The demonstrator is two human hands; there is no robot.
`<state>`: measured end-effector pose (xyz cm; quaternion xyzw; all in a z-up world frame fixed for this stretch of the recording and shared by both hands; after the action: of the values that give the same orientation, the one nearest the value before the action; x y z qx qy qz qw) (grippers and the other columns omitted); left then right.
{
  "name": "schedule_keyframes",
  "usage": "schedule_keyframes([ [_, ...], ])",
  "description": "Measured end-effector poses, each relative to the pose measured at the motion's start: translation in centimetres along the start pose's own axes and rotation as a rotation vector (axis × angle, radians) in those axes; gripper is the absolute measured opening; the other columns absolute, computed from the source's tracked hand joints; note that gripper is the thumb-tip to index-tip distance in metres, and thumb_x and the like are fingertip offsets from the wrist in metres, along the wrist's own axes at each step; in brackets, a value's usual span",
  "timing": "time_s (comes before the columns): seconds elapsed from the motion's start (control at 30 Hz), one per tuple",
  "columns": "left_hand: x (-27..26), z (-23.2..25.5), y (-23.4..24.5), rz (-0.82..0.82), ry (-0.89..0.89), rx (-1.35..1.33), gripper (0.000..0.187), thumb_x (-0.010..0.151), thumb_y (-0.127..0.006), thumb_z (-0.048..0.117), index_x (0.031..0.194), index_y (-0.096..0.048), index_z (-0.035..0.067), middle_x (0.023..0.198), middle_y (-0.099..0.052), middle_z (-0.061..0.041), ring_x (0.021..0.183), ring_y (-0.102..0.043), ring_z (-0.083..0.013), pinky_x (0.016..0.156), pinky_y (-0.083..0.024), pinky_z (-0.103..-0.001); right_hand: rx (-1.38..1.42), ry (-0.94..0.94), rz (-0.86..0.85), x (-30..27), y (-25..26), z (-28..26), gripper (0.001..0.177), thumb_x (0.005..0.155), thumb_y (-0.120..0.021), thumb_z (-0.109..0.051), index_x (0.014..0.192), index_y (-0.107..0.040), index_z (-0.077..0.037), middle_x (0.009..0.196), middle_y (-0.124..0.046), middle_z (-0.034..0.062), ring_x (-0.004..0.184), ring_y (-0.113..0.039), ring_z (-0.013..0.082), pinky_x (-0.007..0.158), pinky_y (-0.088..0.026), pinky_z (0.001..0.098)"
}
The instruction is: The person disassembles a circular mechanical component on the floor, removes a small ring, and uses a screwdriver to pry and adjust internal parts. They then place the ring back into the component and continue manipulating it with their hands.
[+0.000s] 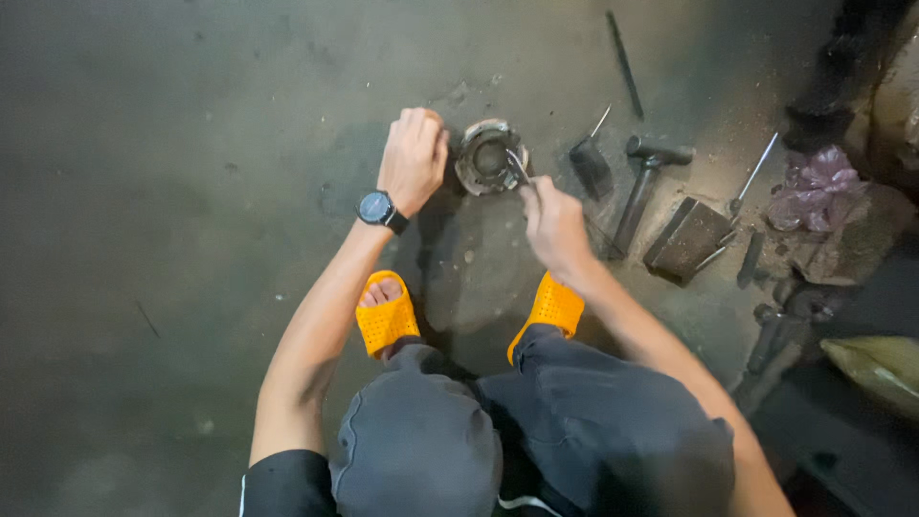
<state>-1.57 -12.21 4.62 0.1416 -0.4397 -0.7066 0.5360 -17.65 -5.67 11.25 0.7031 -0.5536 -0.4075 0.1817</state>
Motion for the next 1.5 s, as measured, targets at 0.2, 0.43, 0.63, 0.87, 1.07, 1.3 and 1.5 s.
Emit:
schedule_keyframes([
  [0.2, 5.4, -0.9, -4.9, -0.155, -0.044, 0.134, 0.025, 0.082, -0.067, 0.020, 0.095, -0.048, 0.010, 0.090, -0.046, -0.005, 0.086, -0.049, -0.0251, 0.071, -0.042, -0.039, -0.181, 0.066, -0.073, 0.3, -4.6, 5.1, 0.023, 0.101, -0.046, -0.016, 0.092, -0.054, 0.003, 0.063, -0.062, 0.0201, 0.060, -0.066, 0.0381, 0.048, -0.048, 0.0479],
  [0.43, 9.8, 0.7, -10.3, -0.303, -0.141, 0.209, 0.009, 0.091, -0.063, 0.015, 0.095, -0.063, 0.007, 0.092, -0.056, -0.012, 0.084, -0.050, -0.0319, 0.069, -0.040, -0.042, 0.028, -0.104, -0.210, 0.2, -6.3, 9.1, 0.027, 0.102, -0.048, -0.024, 0.091, -0.049, 0.001, 0.069, -0.061, 0.0283, 0.066, -0.058, 0.0537, 0.056, -0.041, 0.0510],
  [0.63, 10.9, 1.7, -12.3, -0.436, -0.254, 0.387, 0.008, 0.078, -0.064, 0.005, 0.078, -0.062, 0.013, 0.086, -0.052, -0.010, 0.080, -0.048, -0.0288, 0.066, -0.037, -0.040, 0.502, -0.226, 0.050, -1.4, -1.5, 10.7, 0.009, 0.097, -0.052, -0.015, 0.098, -0.052, -0.006, 0.067, -0.056, 0.0038, 0.053, -0.055, 0.0123, 0.050, -0.044, 0.0280],
  [0.87, 10.7, 1.1, -13.3, -0.477, -0.242, 0.409, 0.010, 0.086, -0.064, 0.010, 0.095, -0.062, 0.012, 0.092, -0.057, -0.010, 0.083, -0.051, -0.0287, 0.071, -0.040, -0.041, 0.538, -0.347, 0.093, -2.9, -2.1, 12.8, 0.014, 0.098, -0.050, -0.020, 0.096, -0.057, -0.008, 0.068, -0.055, -0.0001, 0.060, -0.053, 0.0110, 0.060, -0.044, 0.0290],
  [1.07, 9.6, 0.9, -13.7, -0.538, -0.181, 0.366, 0.017, 0.079, -0.068, 0.012, 0.093, -0.058, 0.011, 0.089, -0.057, -0.007, 0.087, -0.054, -0.0255, 0.076, -0.041, -0.041, 0.446, -0.235, 0.101, -3.0, -1.3, 10.7, 0.020, 0.098, -0.052, -0.020, 0.082, -0.058, -0.010, 0.059, -0.060, 0.0033, 0.056, -0.057, 0.0175, 0.059, -0.044, 0.0322],
  [1.3, 4.0, 1.4, -4.2, -0.108, 0.657, -1.025, 0.009, 0.081, -0.070, 0.011, 0.084, -0.063, 0.008, 0.070, -0.068, -0.007, 0.065, -0.065, -0.0098, 0.052, -0.049, -0.023, 0.353, -0.083, 0.123, -1.6, -0.7, 8.0, 0.025, 0.101, -0.049, -0.018, 0.080, -0.060, -0.010, 0.054, -0.061, 0.0105, 0.056, -0.060, 0.0335, 0.059, -0.048, 0.0396],
  [1.5, 0.2, 1.0, -0.6, 0.041, 0.814, -1.011, 0.008, 0.080, -0.080, 0.010, 0.087, -0.076, 0.011, 0.073, -0.073, -0.003, 0.071, -0.063, -0.0022, 0.066, -0.054, -0.019, 0.307, -0.018, 0.049, 1.2, -0.7, 2.6, 0.036, 0.102, -0.048, -0.022, 0.073, -0.052, -0.002, 0.057, -0.052, 0.0221, 0.056, -0.050, 0.0396, 0.056, -0.043, 0.0439],
])
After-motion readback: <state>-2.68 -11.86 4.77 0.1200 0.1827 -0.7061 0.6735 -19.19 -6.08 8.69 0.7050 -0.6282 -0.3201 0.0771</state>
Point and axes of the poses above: each hand's wrist, its own x-axis towards the middle knuckle, its own y-axis out of the back of the hand, z = x × y, the point moved 10 cm from there along x, towards the middle knuckle
